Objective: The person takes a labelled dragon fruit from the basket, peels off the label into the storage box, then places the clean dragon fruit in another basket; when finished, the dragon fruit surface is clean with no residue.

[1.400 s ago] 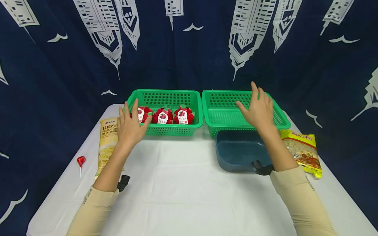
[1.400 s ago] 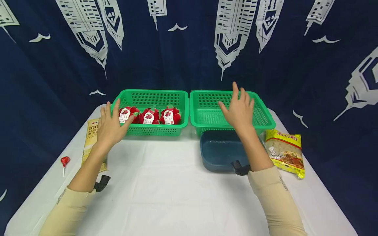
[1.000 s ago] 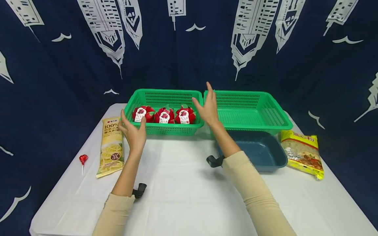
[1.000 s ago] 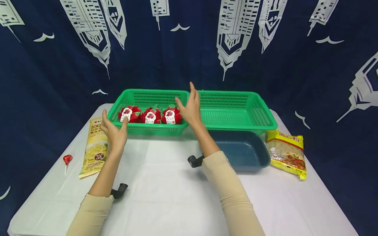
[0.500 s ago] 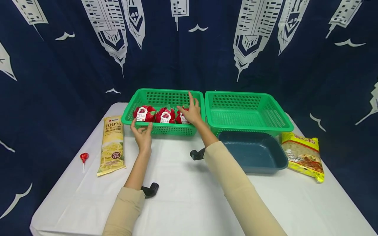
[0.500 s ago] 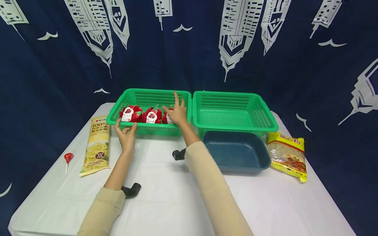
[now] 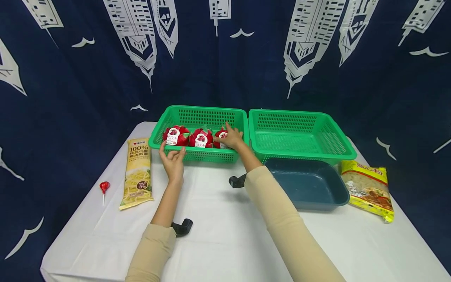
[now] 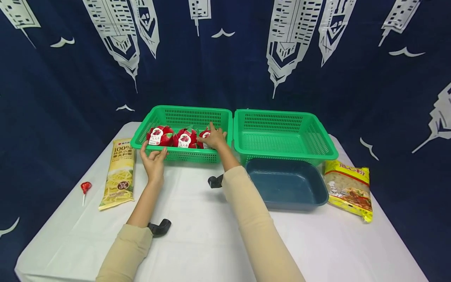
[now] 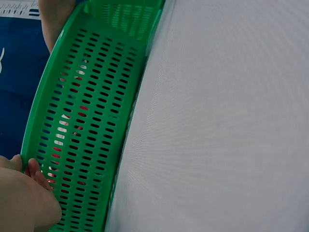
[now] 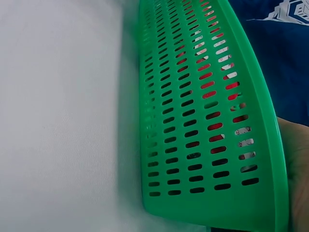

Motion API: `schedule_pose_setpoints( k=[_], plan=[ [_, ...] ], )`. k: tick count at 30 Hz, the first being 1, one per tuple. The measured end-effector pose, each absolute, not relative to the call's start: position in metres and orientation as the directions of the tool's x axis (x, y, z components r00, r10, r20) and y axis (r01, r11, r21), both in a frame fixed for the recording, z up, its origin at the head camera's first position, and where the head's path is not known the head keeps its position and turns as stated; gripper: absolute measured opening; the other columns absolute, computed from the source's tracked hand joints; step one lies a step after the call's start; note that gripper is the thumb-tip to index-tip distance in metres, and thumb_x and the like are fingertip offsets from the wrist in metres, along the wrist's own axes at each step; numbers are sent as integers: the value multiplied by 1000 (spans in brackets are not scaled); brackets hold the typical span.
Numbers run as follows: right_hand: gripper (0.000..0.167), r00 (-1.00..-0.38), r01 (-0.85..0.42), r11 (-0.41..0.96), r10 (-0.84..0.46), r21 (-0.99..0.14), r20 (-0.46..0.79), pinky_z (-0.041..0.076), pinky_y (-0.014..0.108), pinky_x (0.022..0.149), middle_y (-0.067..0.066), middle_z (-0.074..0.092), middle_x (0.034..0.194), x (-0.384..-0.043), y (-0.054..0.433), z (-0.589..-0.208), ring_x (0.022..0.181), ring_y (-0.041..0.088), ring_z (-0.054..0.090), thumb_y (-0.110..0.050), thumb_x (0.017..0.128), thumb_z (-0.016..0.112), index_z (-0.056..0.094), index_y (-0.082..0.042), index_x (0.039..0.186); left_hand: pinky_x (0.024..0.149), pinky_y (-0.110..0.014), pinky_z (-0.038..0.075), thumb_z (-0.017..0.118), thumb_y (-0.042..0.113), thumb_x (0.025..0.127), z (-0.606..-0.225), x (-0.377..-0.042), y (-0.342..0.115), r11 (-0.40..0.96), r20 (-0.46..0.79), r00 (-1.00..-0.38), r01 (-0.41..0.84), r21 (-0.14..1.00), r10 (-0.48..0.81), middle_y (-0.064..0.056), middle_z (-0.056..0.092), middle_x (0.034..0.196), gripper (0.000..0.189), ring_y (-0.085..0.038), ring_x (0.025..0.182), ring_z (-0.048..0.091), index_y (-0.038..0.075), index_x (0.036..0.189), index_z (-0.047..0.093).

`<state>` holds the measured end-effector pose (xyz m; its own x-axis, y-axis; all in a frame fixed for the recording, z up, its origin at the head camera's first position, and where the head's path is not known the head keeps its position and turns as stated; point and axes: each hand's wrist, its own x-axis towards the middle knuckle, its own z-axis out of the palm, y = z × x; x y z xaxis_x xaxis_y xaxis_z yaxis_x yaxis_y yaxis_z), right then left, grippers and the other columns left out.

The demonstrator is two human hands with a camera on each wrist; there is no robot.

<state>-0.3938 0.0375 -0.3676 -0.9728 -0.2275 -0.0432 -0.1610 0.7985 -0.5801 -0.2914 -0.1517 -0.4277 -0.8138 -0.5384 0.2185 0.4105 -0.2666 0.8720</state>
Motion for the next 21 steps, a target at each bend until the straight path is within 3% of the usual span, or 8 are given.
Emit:
schedule_pose_setpoints(
  k=[8, 14, 21],
  plan=[
    [98, -969, -188, 834, -244, -519, -42, 24, 45, 101, 20, 27, 145, -396, 38, -370, 133, 36, 21, -52, 78, 67, 12, -15, 149, 78, -28, 50, 66, 2, 84, -430, -290, -150, -255, 232, -803, 425, 868, -548, -4, 52, 76, 72, -16, 72, 61, 13, 141, 24],
    [93, -974, -180, 818, -225, -546, -15, 32, 47, 98, 20, 29, 143, -396, 39, -373, 128, 38, 26, -48, 77, 70, 20, -14, 148, 76, -25, 50, 65, 2, 84, -430, -289, -150, -255, 231, -809, 419, 871, -541, -6, 51, 78, 73, -15, 71, 61, 13, 142, 23],
    [90, -974, -207, 802, -225, -560, 37, 28, 45, 100, 17, 49, 129, -398, 39, -369, 126, 33, 35, -42, 75, 74, 28, -10, 145, 77, -24, 50, 65, 2, 83, -429, -291, -152, -277, 228, -817, 421, 864, -530, -8, 50, 80, 76, -14, 71, 61, 15, 144, 21]
  ],
)
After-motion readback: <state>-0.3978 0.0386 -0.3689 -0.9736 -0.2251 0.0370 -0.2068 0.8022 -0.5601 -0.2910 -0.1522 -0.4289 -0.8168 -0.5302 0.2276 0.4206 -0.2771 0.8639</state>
